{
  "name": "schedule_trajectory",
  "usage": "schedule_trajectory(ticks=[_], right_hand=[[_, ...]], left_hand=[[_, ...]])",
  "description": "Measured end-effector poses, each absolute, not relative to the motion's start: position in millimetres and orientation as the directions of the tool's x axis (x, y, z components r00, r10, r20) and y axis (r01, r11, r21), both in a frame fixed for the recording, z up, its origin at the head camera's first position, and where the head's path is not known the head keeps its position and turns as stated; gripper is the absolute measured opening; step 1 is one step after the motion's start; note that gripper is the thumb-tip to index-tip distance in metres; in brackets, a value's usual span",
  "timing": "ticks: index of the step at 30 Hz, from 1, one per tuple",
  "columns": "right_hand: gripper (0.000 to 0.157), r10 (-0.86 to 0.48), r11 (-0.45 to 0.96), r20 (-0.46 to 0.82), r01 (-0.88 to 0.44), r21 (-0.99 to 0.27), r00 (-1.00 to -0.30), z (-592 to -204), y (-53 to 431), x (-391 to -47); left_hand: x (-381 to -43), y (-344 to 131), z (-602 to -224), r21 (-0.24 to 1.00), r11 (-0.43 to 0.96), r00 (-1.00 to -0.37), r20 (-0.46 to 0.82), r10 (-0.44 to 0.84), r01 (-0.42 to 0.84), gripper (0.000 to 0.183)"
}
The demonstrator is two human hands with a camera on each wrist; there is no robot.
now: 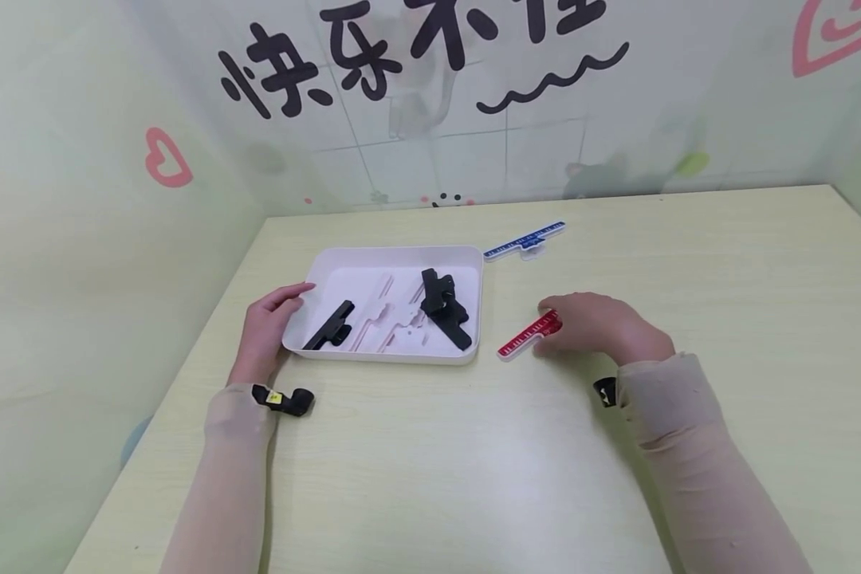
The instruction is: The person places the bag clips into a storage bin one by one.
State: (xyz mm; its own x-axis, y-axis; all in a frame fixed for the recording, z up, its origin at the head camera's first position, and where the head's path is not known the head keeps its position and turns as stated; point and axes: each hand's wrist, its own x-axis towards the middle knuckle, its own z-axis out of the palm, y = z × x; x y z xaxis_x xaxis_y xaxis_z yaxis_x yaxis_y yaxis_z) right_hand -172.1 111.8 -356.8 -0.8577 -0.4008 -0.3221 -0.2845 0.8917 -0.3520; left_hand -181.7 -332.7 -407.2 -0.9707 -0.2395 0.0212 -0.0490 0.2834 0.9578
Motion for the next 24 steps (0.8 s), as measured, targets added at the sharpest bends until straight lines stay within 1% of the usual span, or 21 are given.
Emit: schedule_trajectory(ticks=[5,10,17,24], right_hand=[[0.055,-0.428,0.881,-0.251,-0.339,-0.330,-0.868,-358.0,114.9,-173.3],[0.051,-0.431,0.878,-0.242,-0.343,-0.333,-0.869,-360.0,117.1,-175.7],[0.056,-0.419,0.888,-0.262,-0.332,-0.317,-0.870,-360.5,114.6,-179.2],[0.059,-0.436,0.882,-0.240,-0.358,-0.307,-0.868,-359.8,114.7,-177.9]], left_hand=[[-181.9,-331.9,-406.8,0.954,0.294,-0.973,0.018,-0.230,-0.052,0.024],[-181.9,-331.8,-407.2,0.951,0.305,-0.973,0.018,-0.230,-0.054,0.024],[-181.0,-333.1,-406.4,0.958,0.282,-0.973,0.023,-0.231,-0.044,0.024],[-180.8,-332.9,-406.5,0.960,0.275,-0.974,0.020,-0.224,-0.043,0.024]])
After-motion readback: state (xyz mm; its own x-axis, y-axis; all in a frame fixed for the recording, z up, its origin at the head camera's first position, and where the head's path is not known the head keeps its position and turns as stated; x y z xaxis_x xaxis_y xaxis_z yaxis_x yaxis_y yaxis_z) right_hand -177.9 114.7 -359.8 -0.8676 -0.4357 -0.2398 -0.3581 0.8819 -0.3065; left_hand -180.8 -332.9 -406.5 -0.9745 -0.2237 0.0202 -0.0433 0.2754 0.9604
